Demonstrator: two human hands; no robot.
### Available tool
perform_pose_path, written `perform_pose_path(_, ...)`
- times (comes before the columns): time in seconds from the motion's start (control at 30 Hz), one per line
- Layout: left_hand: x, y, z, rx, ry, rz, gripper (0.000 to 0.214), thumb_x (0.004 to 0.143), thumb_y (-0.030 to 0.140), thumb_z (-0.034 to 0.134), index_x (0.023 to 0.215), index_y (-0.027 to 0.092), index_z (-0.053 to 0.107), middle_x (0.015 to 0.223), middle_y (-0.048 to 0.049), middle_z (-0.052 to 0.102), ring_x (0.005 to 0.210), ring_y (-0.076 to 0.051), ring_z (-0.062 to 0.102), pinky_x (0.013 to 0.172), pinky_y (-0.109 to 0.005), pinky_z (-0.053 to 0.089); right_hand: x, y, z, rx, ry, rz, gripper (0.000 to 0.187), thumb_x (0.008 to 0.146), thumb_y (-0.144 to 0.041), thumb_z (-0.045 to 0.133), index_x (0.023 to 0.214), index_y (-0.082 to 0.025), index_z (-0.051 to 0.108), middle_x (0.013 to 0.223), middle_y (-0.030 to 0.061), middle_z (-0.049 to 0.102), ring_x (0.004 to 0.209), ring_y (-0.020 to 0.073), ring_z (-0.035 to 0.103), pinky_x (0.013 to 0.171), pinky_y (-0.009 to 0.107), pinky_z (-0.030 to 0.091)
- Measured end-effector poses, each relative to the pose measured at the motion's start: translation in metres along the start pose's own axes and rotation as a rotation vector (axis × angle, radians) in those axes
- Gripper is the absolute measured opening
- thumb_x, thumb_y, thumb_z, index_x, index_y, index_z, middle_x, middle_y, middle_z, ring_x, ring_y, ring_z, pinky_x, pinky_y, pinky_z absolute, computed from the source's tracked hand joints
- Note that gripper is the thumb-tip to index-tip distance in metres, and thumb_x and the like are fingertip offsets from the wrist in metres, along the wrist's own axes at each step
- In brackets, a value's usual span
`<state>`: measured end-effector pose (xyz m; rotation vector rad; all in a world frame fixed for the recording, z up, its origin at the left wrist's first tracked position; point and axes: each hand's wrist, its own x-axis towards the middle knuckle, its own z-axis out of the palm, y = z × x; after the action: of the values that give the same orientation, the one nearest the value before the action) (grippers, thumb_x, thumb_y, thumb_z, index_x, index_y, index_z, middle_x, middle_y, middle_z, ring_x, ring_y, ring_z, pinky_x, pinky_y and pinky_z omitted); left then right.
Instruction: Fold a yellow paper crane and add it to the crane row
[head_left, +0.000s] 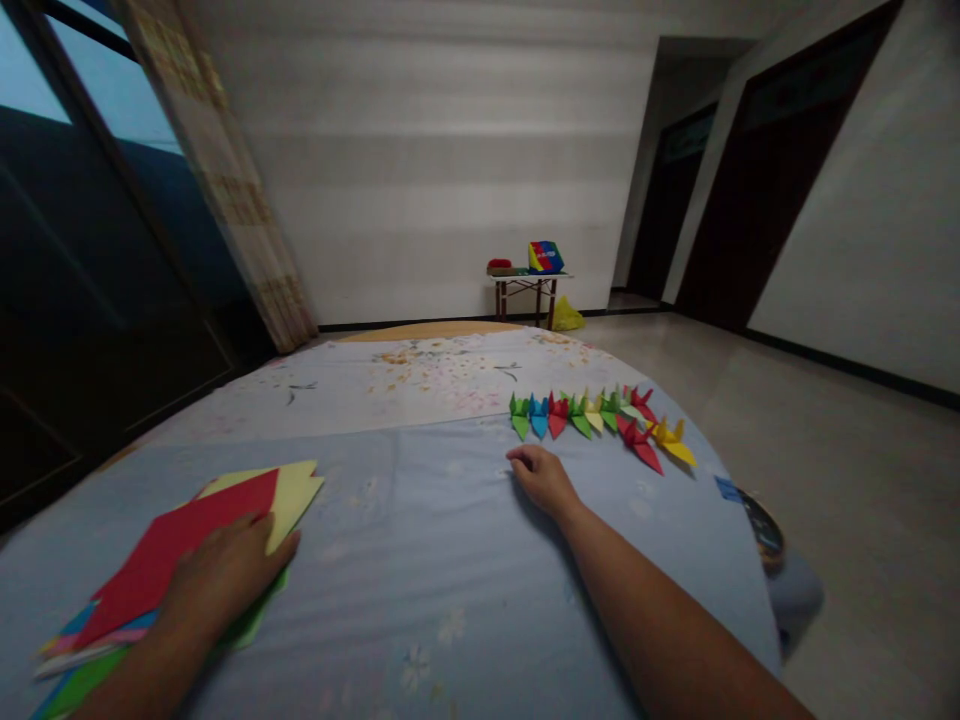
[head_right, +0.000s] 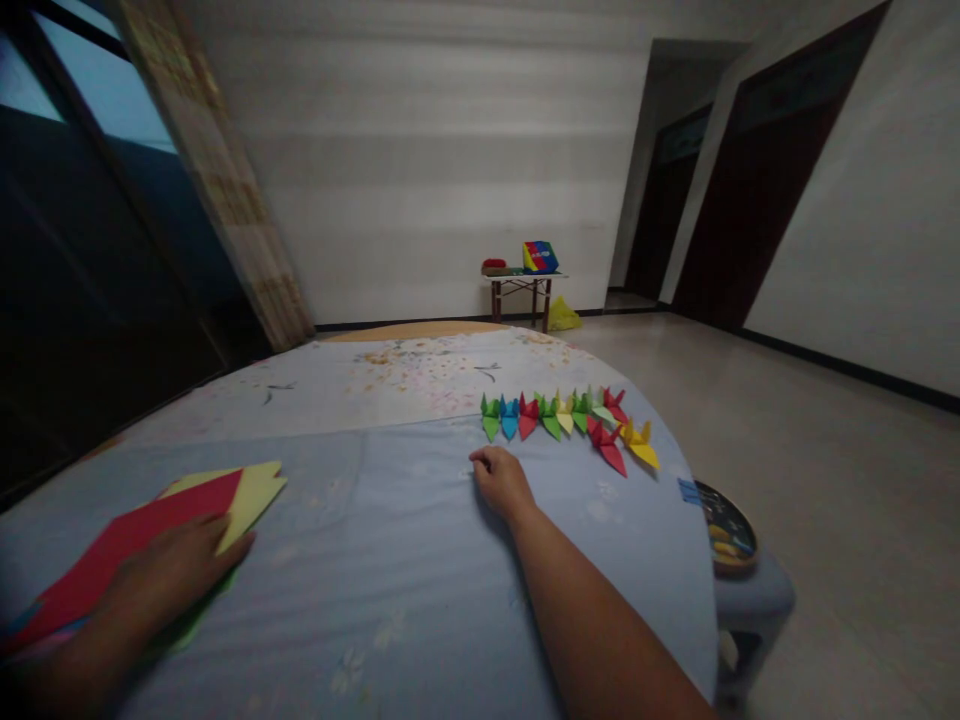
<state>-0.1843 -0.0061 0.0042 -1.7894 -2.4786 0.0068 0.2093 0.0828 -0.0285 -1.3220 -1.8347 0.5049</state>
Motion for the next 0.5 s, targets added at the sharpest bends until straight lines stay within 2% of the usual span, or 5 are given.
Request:
perform_pose_path(0.13,-0.005,0.002,-0.013,-0.027,-0.028,0.004,0.053,0.078,0.051,0.041,0.109,0.012,0.060,0.119,-0.0165,0.059,0.108,-0.030,0.053,0.083,-0.035,0.040,0.000,0.012,0.006,0.037,-0.014,0.003,0.029,0.077,-0.029,0.043,0.089,-0.016,0.065,0.089,0.0074,0.066,0.086,0.0214,0.060,0.081,0.035,0.045)
perform_pose_path(0.23,-0.006,-0.005,-0.021,-0.055,-0.032,-0.016,0.040,0.083,0.042,0.037,0.097,0.015,0.063,0.106,-0.0126,0.065,0.099,-0.025,0.058,0.076,-0.028,0.041,0.001,0.020,0.010,0.001,-0.021,0.008,0.030,0.076,-0.031,0.043,0.091,-0.017,0.066,0.091,0.0059,0.067,0.087,0.0199,0.060,0.082,0.032,0.045)
perform_pose_path(0.37,-0.007,-0.015,-0.030,-0.076,-0.034,-0.012,0.036,0.086,0.033,0.032,0.088,0.015,0.063,0.094,-0.0114,0.068,0.086,-0.022,0.062,0.067,-0.026,0.041,0.000,0.023,0.011,0.000,-0.014,0.014,0.031,0.075,-0.032,0.043,0.090,-0.018,0.066,0.089,0.0055,0.067,0.085,0.0195,0.061,0.080,0.031,0.045)
perform_pose_path(0.5,-0.009,-0.020,-0.033,-0.085,-0.047,0.014,0.034,0.086,0.032,0.032,0.088,0.016,0.062,0.093,-0.0092,0.068,0.085,-0.021,0.062,0.065,-0.024,0.041,0.000,0.022,0.011,-0.005,0.001,0.012,0.030,0.074,-0.032,0.044,0.089,-0.018,0.067,0.088,0.0052,0.068,0.084,0.0194,0.061,0.079,0.031,0.045)
